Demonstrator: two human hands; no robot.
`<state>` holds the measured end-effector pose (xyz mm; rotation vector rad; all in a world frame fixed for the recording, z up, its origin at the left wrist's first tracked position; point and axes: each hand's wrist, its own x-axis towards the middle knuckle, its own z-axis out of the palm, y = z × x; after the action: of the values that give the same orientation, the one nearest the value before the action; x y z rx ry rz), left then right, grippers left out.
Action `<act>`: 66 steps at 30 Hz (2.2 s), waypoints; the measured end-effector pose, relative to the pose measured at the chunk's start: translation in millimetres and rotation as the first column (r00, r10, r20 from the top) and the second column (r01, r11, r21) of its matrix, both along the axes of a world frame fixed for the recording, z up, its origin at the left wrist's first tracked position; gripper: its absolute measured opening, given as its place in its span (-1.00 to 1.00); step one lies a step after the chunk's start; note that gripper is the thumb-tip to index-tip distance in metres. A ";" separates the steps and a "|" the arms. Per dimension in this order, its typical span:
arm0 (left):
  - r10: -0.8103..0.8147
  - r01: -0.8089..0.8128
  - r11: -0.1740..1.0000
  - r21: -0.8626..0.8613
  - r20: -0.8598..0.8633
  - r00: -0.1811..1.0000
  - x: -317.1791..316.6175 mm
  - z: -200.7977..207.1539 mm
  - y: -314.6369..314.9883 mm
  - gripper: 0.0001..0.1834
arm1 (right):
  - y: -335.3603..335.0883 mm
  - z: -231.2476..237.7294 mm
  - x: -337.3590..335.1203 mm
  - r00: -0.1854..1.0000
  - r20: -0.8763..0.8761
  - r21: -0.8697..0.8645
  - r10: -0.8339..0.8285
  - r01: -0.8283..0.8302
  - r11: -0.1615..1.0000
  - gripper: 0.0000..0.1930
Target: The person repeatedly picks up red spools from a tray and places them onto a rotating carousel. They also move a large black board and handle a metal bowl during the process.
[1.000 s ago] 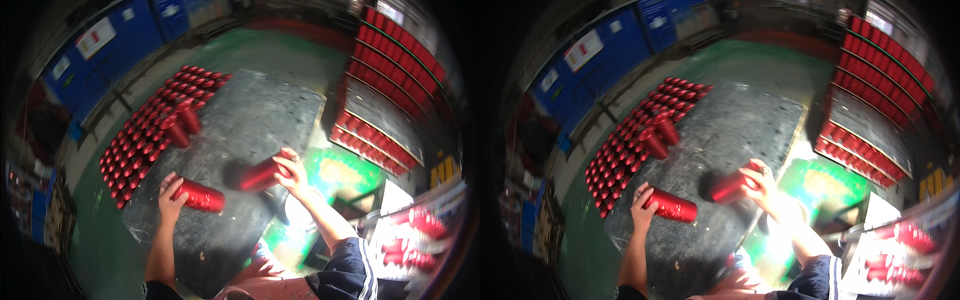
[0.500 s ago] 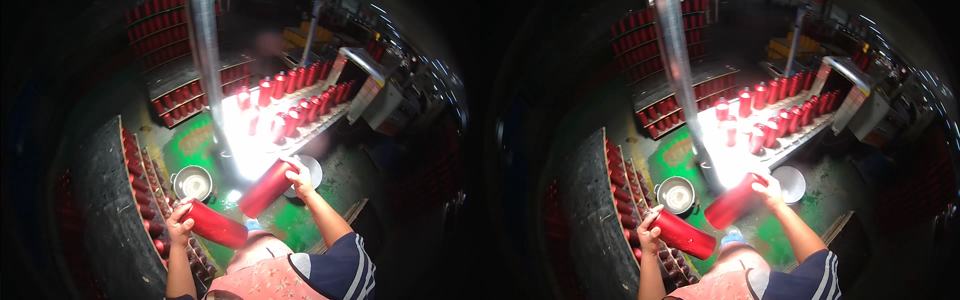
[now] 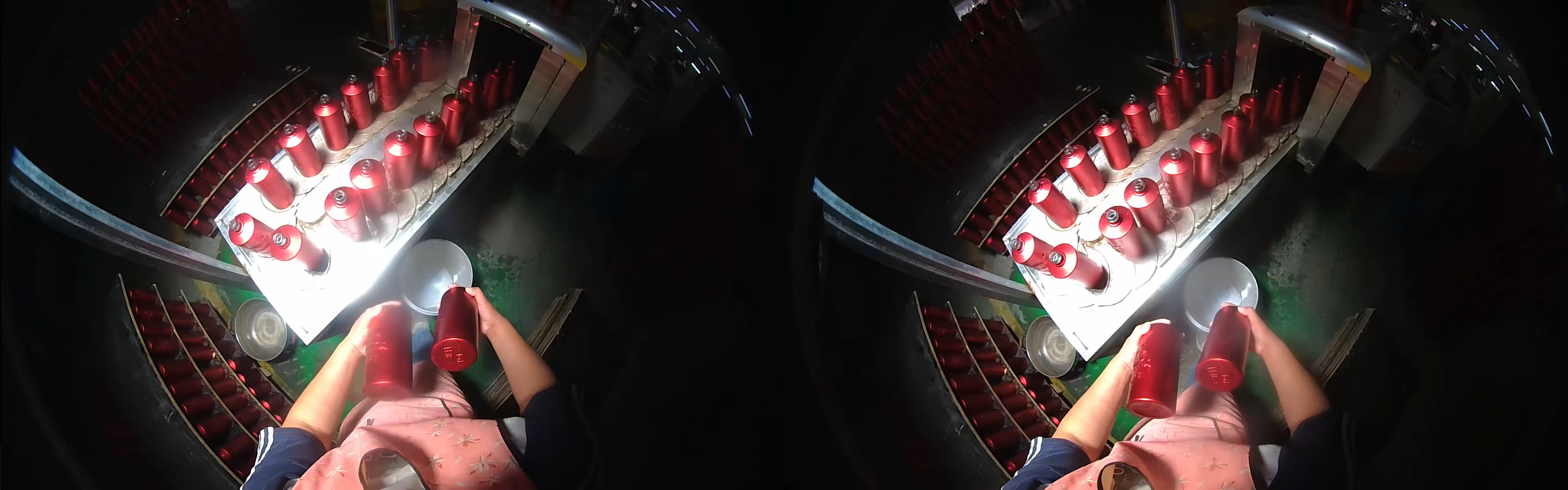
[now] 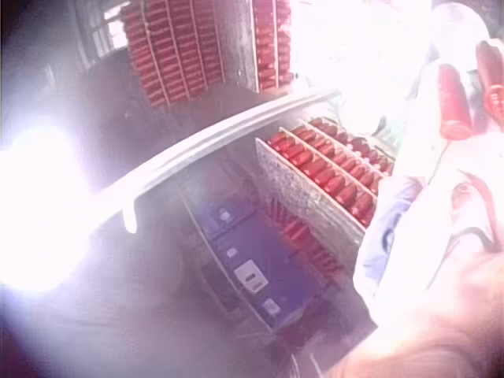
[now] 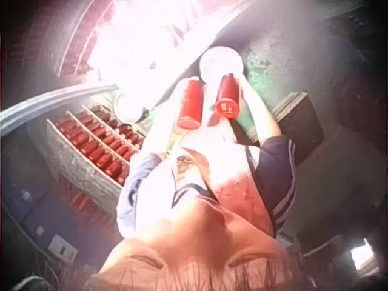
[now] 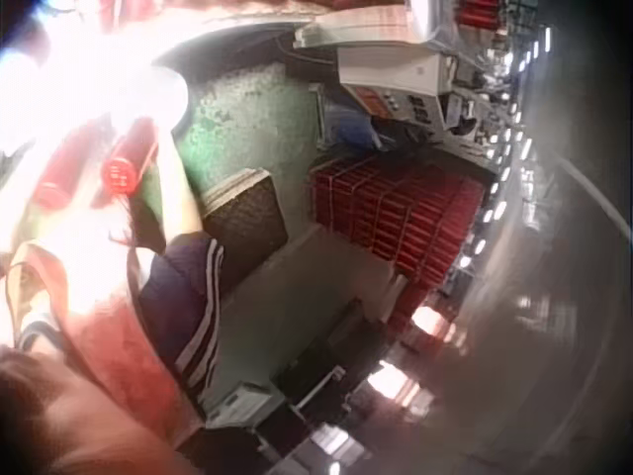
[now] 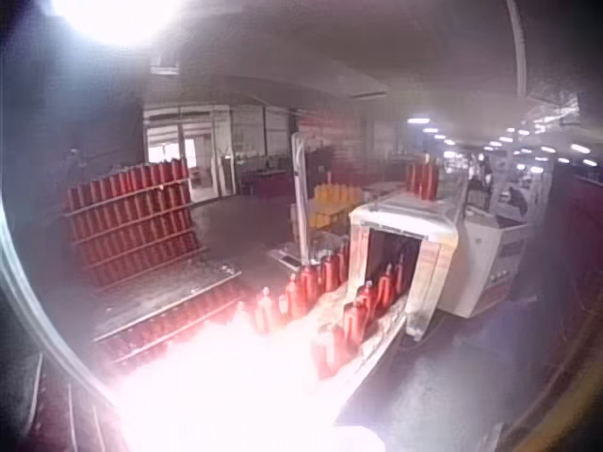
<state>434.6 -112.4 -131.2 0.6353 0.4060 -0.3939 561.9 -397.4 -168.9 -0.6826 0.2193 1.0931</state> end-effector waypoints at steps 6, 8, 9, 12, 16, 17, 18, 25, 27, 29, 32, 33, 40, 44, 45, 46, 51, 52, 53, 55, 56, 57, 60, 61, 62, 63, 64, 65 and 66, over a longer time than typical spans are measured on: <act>-0.006 0.018 0.999 0.038 -0.309 0.951 109.2 13.3 -38.7 -0.70 | -19.3 -3.1 75.8 0.976 -0.070 -0.074 0.205 -0.210 0.975 -0.52; -0.059 0.084 0.962 0.261 -0.102 0.993 131.1 -7.0 -45.6 -0.82 | -9.8 34.5 100.0 0.986 -0.045 -0.129 0.162 -0.166 0.978 -0.61; -0.104 0.105 0.928 0.358 -0.023 0.994 146.0 -4.4 -48.9 -0.87 | -5.9 54.2 112.4 0.990 -0.033 -0.162 0.135 -0.139 0.977 -0.62; -0.125 0.144 0.922 0.360 -0.075 0.989 176.2 13.4 -49.9 -0.96 | -6.3 36.1 129.5 0.991 0.000 -0.153 0.135 -0.133 0.979 -0.62; -0.059 0.111 0.953 0.283 -0.186 0.981 187.8 40.0 -48.1 -0.94 | 2.9 35.9 135.5 0.978 -0.191 -0.103 0.085 -0.106 0.989 -0.62; -0.099 0.133 0.923 0.360 -0.111 0.989 186.7 36.5 -46.1 -0.93 | -0.7 19.5 136.7 0.975 -0.168 -0.091 0.145 -0.162 0.983 -0.61; -0.137 0.140 0.889 0.437 -0.040 0.990 184.5 33.6 -44.1 -0.92 | -4.2 5.2 137.1 0.968 -0.143 -0.083 0.205 -0.218 0.973 -0.58; -0.325 0.231 0.800 0.554 0.076 0.943 183.7 -13.6 -27.3 -0.94 | -4.5 -15.3 129.2 0.965 -0.203 0.095 0.166 -0.149 0.984 -0.55; -0.313 0.267 0.852 0.451 0.028 0.949 181.6 -9.2 -20.0 -0.90 | -2.1 -19.0 131.0 0.965 -0.214 0.150 0.152 -0.121 0.981 -0.54; -0.220 0.219 0.946 0.238 -0.021 0.975 180.8 11.1 -20.4 -0.85 | -2.3 -27.5 129.8 0.967 -0.205 0.150 0.148 -0.118 0.982 -0.53; -0.106 0.099 0.993 -0.060 -0.130 0.986 178.0 6.1 -15.5 -0.55 | -11.8 -40.0 136.1 0.982 -0.097 0.013 0.163 -0.163 0.987 -0.52; -0.079 0.055 0.989 -0.136 -0.176 0.981 171.4 -6.4 -14.3 -0.41 | -9.1 -20.8 141.6 0.992 -0.040 -0.060 0.118 -0.121 0.991 -0.52; 0.268 -0.295 0.947 -0.130 -0.190 0.944 120.9 46.6 14.2 -0.39 | 33.2 196.7 302.6 0.810 0.539 0.112 -0.230 0.202 0.973 -0.46; 0.619 -0.638 0.770 -0.019 -0.224 0.753 66.4 119.7 62.7 -0.37 | 110.4 282.5 376.1 0.235 0.955 0.092 -0.183 0.354 0.931 -0.49; 0.647 -0.644 0.762 0.072 -0.124 0.752 48.4 118.2 79.1 -0.32 | 134.4 292.3 383.7 0.107 0.987 0.075 -0.123 0.374 0.924 -0.53; 0.588 -0.588 0.809 -0.003 0.013 0.809 32.7 129.0 89.7 -0.29 | 162.5 290.3 387.9 -0.163 0.986 0.110 -0.044 0.424 0.899 -0.55; 0.746 -0.739 0.348 0.577 0.306 0.591 -5.7 217.4 111.5 -0.36 | 286.1 197.0 409.3 -0.425 0.867 -0.083 0.261 0.392 0.916 -0.54; 0.728 -0.750 0.235 0.619 0.399 0.558 -2.4 231.0 114.1 -0.37 | 298.8 170.5 415.1 -0.434 0.847 -0.133 0.306 0.385 0.913 -0.53; 0.674 -0.737 0.159 0.657 0.474 0.567 -0.3 247.2 114.9 -0.40 | 311.1 149.7 418.8 -0.448 0.825 -0.179 0.346 0.373 0.910 -0.52; 0.594 -0.667 -0.019 0.745 0.545 0.592 10.0 267.0 120.0 -0.38 | 324.0 122.7 416.3 -0.445 0.786 -0.310 0.429 0.316 0.897 -0.52; 0.565 -0.657 -0.088 0.748 0.581 0.586 26.0 274.6 123.7 -0.44 | 323.9 109.3 421.4 -0.464 0.767 -0.323 0.443 0.317 0.892 -0.51; 0.532 -0.645 -0.154 0.748 0.613 0.584 47.4 279.6 126.2 -0.50 | 321.9 101.0 425.6 -0.480 0.748 -0.337 0.458 0.320 0.885 -0.51; 0.346 -0.534 -0.391 0.750 0.657 0.669 110.4 289.0 140.2 -0.56 | 319.2 110.5 425.2 -0.460 0.723 -0.416 0.515 0.304 0.857 -0.49; 0.272 -0.511 -0.462 0.725 0.664 0.696 130.3 283.5 145.4 -0.56 | 317.1 117.8 421.0 -0.456 0.714 -0.438 0.531 0.301 0.847 -0.50; 0.238 -0.513 -0.474 0.716 0.665 0.708 153.6 273.1 150.6 -0.55 | 311.3 124.8 416.9 -0.451 0.701 -0.461 0.552 0.303 0.834 -0.52; 0.204 -0.510 -0.493 0.705 0.663 0.720 176.2 261.0 154.3 -0.53 | 308.6 131.2 413.2 -0.447 0.692 -0.481 0.566 0.299 0.824 -0.54; 0.210 -0.500 -0.477 0.723 0.647 0.733 200.1 239.9 159.0 -0.54 | 301.6 134.7 417.3 -0.477 0.688 -0.482 0.547 0.264 0.836 -0.55; 0.220 -0.484 -0.466 0.741 0.627 0.747 222.1 215.6 163.2 -0.55 | 298.5 140.1 417.6 -0.463 0.710 -0.472 0.530 0.246 0.847 -0.55; 0.216 -0.450 -0.475 0.756 0.596 0.773 242.3 191.1 169.2 -0.54 | 296.0 147.0 413.7 -0.443 0.737 -0.460 0.511 0.227 0.859 -0.54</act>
<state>676.8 56.8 59.9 2.2048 0.7596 1.0153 975.7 -101.3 -21.9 -2.0175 -1.4449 0.1932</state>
